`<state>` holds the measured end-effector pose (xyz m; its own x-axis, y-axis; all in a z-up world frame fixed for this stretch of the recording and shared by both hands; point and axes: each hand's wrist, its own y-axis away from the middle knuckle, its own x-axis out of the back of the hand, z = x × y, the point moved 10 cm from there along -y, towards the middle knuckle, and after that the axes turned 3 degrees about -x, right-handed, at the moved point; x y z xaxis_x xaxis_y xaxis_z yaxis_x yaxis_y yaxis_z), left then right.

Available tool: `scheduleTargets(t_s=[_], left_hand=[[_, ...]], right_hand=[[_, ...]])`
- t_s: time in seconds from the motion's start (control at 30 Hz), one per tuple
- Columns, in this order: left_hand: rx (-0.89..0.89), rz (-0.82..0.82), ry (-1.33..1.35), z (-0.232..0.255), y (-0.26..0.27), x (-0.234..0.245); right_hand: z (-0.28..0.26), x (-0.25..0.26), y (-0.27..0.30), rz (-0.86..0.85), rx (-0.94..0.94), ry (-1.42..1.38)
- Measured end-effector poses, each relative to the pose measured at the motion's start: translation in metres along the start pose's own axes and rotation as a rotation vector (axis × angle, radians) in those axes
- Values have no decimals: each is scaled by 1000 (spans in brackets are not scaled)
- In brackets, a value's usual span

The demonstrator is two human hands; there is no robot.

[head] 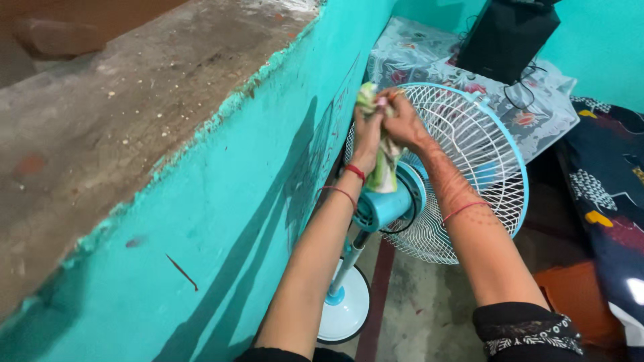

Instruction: The person wipes the front grill and motor housing of a standing electric fan using a green cloth. They systematically clean the metal cage and the plastic casing of the fan head while holding the unit steady with their other hand.

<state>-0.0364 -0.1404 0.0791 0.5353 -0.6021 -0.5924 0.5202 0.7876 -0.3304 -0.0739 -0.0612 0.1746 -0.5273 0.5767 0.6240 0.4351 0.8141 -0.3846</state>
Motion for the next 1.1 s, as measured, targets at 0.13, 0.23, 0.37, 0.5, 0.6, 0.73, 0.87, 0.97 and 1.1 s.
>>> scheduleTargets(t_s=[0.13,0.23,0.37,0.5,0.6,0.73,0.87,0.97,1.1], left_hand=[[-201,152,-150,15,-1,36],[-323,288,-408,25,-4,69],[-321,348,-649,29,-16,100],[-206,287,-776,18,-38,113],[-187,228,-790,5,-51,112],[-242,231,-643,-5,-65,107],[-126,200,-627,-44,-95,96],[-328,117,-585,-59,-122,70],[-307,34,-665,-76,-158,47]], right_hand=[[-20,-16,9,-274,260,100],[-12,33,2,-39,312,242],[8,97,-14,304,314,714],[51,126,-36,402,-55,932],[79,118,-47,297,-307,985],[76,95,-46,228,-372,1172],[57,92,-40,194,-361,1167],[49,89,-36,199,-372,1168],[38,89,-31,257,-312,1164]])
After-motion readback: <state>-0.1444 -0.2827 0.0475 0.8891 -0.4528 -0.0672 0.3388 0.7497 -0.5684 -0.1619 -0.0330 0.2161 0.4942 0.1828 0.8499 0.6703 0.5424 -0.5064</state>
